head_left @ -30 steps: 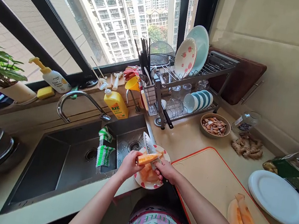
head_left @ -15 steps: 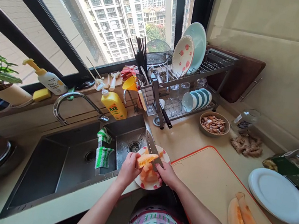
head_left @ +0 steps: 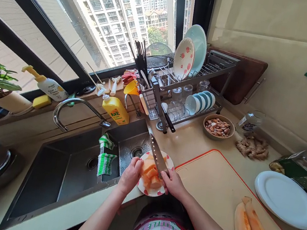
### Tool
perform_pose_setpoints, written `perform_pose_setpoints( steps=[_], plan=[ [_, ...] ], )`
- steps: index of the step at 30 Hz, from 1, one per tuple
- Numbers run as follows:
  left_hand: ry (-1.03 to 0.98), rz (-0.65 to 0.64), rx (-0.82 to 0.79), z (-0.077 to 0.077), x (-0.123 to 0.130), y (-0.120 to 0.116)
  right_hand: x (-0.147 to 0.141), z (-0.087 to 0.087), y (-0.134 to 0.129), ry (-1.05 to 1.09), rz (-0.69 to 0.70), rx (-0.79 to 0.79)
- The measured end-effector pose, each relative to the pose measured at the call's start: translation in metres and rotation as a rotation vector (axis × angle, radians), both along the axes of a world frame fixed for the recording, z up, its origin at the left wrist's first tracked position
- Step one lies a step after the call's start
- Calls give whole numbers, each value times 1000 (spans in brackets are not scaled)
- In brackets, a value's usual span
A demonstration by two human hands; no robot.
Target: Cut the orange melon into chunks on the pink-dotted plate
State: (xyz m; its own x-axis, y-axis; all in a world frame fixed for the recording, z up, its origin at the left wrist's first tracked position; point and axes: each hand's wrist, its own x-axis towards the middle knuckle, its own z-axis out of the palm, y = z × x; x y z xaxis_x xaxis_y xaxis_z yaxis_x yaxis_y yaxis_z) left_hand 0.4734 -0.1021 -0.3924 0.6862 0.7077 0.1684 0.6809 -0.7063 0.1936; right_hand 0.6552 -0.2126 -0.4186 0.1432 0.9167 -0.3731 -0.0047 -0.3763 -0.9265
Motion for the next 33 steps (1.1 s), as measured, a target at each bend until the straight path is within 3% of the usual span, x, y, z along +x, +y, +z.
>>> perform_pose_setpoints(
  steps=[4, 15, 27, 33],
  plan=[
    [-86, -8, -11, 6, 2, -1, 0, 2, -3, 20, 98, 5],
    [-228, 26, -191, 17, 2, 1, -2, 2, -7, -39, 62, -40],
    [-292, 118, -216, 16, -5, 8, -1, -5, -13, -60, 29, -201],
    [-458, 297, -506, 4, -12, 8, -3, -2, -14, -53, 76, -175]
  ],
)
